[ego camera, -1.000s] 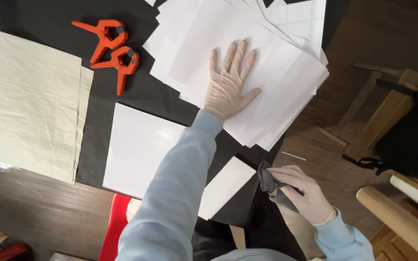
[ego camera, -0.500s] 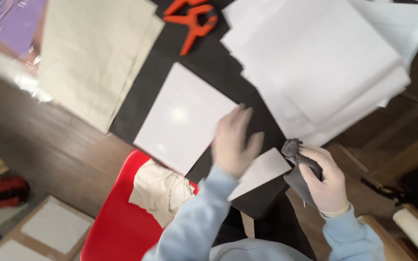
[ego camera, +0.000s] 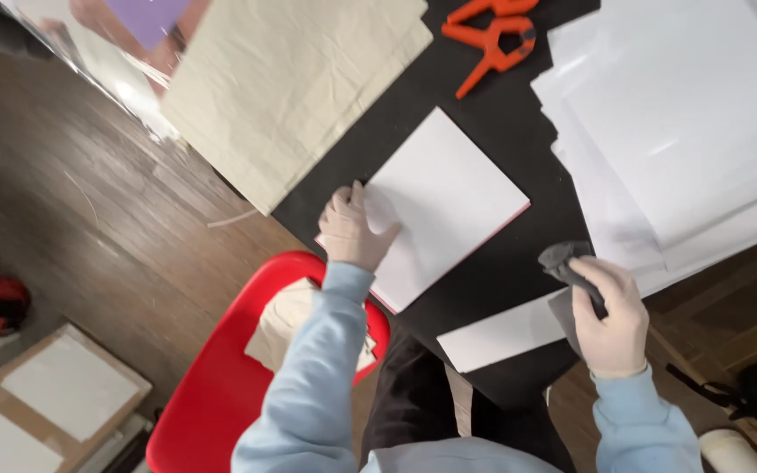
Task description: The person rubs white paper with a cloth, sorts through a stack of prints and paper, wipes a large sheet of tan paper, and then aligns and folds the edge of a grid-marked paper sheet on a table.
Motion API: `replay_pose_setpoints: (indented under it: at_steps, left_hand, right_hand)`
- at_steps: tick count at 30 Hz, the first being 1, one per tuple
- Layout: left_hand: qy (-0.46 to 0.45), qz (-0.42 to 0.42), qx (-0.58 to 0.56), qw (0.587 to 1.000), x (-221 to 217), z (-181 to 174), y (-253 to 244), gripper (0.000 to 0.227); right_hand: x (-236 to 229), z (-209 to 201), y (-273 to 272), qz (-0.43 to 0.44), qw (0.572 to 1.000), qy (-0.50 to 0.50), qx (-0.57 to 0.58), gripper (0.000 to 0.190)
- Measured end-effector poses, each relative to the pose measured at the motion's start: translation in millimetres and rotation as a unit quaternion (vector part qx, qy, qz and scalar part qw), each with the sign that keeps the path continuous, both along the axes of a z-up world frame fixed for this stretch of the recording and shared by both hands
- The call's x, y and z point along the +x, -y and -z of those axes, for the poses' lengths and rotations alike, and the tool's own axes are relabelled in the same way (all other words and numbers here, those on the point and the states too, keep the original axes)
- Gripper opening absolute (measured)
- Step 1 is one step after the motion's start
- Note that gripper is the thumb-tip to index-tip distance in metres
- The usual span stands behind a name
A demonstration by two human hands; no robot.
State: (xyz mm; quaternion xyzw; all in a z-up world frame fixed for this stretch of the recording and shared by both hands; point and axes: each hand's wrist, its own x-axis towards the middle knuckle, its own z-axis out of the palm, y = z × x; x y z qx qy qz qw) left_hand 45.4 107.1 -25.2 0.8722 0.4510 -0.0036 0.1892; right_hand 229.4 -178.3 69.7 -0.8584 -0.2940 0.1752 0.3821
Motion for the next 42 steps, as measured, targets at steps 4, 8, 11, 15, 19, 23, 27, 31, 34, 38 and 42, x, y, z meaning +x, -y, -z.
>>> replay_pose_setpoints:
  at_steps: [4, 8, 11, 15, 19, 23, 27, 31, 34, 38, 42]
  left_hand:
    - [0.032, 0.011, 0.02, 0.999, -4.0, 4.4, 0.1, 0.099]
    - [-0.032, -0.024, -0.039, 0.998, 4.5, -7.4, -5.1, 0.088]
    - [-0.061, -0.031, -0.073, 0.995, 5.4, -10.2, -4.5, 0.086]
    - [-0.007, -0.038, -0.047, 0.998, 1.3, 3.1, -7.8, 0.108]
    - [-0.014, -0.039, -0.049, 0.998, -3.6, 9.7, -4.1, 0.103]
    - [0.0, -0.047, -0.084, 0.995, -11.3, 20.5, -10.3, 0.087]
    - [0.071, -0.041, -0.056, 0.995, -7.1, 16.5, -5.2, 0.074]
    - [0.07, -0.043, -0.051, 0.995, -19.1, 19.8, -4.4, 0.06]
    - [0.108, -0.124, -0.128, 0.978, -30.7, 23.6, -11.3, 0.034]
    - [0.162, -0.057, -0.112, 0.979, -33.4, 9.5, -24.6, 0.032]
    - [0.156, -0.11, -0.159, 0.969, -35.9, 9.9, -25.1, 0.026]
  right_hand:
    - [-13.7, -4.0, 4.0, 0.035, 0.999, 0.004, 0.007, 0.029]
    - [-21.9, 1.2, 6.9, 0.058, 0.998, 0.007, -0.023, 0.03]
    - [-30.5, 4.0, 10.7, 0.098, 0.993, -0.036, -0.049, 0.033]
    - [-33.7, 13.5, 27.3, 0.071, 0.996, -0.036, -0.035, 0.034]
    - [-47.6, 6.1, 26.6, 0.082, 0.992, -0.092, -0.034, 0.035]
    - [-43.8, 26.6, 10.1, 0.092, 0.996, 0.01, -0.017, 0.039]
    - [-25.3, 46.0, -5.4, 0.12, 0.99, 0.057, -0.057, 0.047]
    - [-10.9, 66.9, -5.9, 0.059, 0.99, 0.079, -0.102, 0.063]
    - [-14.2, 66.9, 4.4, 0.045, 0.988, 0.049, -0.142, 0.067]
    - [-12.0, 56.2, 16.7, 0.092, 0.991, 0.088, -0.051, 0.05]
    - [-1.4, 48.2, 43.1, 0.242, 0.968, -0.057, 0.039, 0.036]
